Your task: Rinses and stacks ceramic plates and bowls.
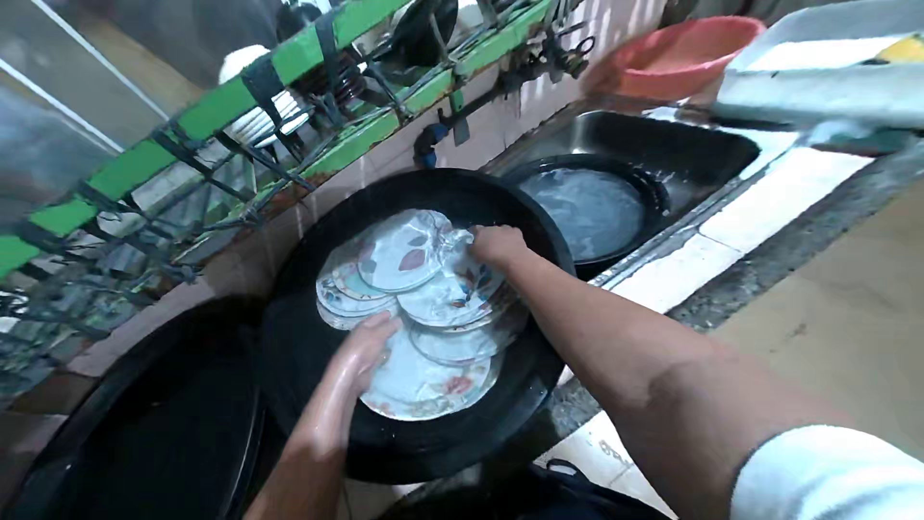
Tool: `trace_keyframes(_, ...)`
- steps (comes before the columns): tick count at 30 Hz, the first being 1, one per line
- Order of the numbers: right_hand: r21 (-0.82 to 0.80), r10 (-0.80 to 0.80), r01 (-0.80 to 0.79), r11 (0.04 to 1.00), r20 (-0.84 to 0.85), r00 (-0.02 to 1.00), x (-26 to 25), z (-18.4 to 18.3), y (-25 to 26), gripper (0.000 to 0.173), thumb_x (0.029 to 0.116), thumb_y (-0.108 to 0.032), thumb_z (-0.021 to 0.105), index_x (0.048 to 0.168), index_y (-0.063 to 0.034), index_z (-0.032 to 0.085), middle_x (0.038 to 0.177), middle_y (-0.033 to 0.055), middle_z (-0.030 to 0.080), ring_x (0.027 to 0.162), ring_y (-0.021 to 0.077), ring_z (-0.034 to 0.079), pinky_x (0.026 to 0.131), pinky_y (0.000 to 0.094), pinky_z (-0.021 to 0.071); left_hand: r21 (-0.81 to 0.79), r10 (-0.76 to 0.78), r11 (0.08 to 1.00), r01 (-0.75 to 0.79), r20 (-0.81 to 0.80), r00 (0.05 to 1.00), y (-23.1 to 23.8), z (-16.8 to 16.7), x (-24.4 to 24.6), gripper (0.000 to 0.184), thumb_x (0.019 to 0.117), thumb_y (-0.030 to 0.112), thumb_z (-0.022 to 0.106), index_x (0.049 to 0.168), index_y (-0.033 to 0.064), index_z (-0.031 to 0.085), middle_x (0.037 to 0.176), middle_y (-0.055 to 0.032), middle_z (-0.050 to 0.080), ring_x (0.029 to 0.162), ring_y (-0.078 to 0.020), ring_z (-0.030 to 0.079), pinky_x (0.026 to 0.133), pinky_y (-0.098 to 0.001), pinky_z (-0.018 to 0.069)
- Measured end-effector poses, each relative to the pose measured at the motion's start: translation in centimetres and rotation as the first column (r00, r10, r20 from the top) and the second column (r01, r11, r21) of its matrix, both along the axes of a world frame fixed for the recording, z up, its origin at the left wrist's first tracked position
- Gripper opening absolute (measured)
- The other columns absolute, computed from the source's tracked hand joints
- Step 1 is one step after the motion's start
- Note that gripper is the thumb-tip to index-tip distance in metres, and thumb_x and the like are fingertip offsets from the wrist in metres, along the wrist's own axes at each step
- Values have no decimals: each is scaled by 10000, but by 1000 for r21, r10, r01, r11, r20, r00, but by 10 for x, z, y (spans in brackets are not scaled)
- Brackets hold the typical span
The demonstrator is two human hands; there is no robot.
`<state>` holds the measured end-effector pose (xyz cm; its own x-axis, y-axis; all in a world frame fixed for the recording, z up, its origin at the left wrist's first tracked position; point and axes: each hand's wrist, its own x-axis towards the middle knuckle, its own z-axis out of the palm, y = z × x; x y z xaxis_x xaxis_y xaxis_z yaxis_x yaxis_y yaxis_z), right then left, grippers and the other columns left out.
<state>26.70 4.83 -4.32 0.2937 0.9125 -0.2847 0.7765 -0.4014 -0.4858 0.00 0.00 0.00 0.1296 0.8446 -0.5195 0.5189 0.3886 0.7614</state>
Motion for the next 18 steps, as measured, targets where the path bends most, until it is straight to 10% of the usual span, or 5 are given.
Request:
trace_keyframes(3, -29, -26, 23, 999, -99, 995, 2, 0, -2, 554, 1023, -372, 560, 1529, -159, 489, 1427, 276, 566, 1347, 519, 489, 1054, 736, 376, -63, 134, 989, -133, 16, 991, 8, -24, 32, 494, 1064, 298, 554, 1474, 41, 454, 1371, -218, 552, 1199, -328, 567, 947, -486, 504)
trace_keyframes(8, -11, -81, 82, 997, -335, 939, 5, -11, 7, 618, 1036, -356, 555, 1589, -143, 379, 1599, 263, 362, 1440, 478, 395, 1120, 678, 353, -33, 226, 974, -226, 3, 974, 16, -54, 53, 791, 1007, 180, 625, 1626, 121, 136, 1423, -260, 511, 1174, -372, 606, 913, -505, 551)
trace_keyframes(18, -2, 12, -13, 1000, -354, 935, 11, -17, 12, 531, 1117, -335, 386, 1510, 16, 451, 1523, 285, 465, 1420, 457, 443, 1148, 638, 343, 22, 425, 902, -430, 114, 898, 20, -67, 52, 467, 1072, 125, 493, 1519, 67, 376, 1316, -254, 564, 1075, -351, 616, 838, -503, 538)
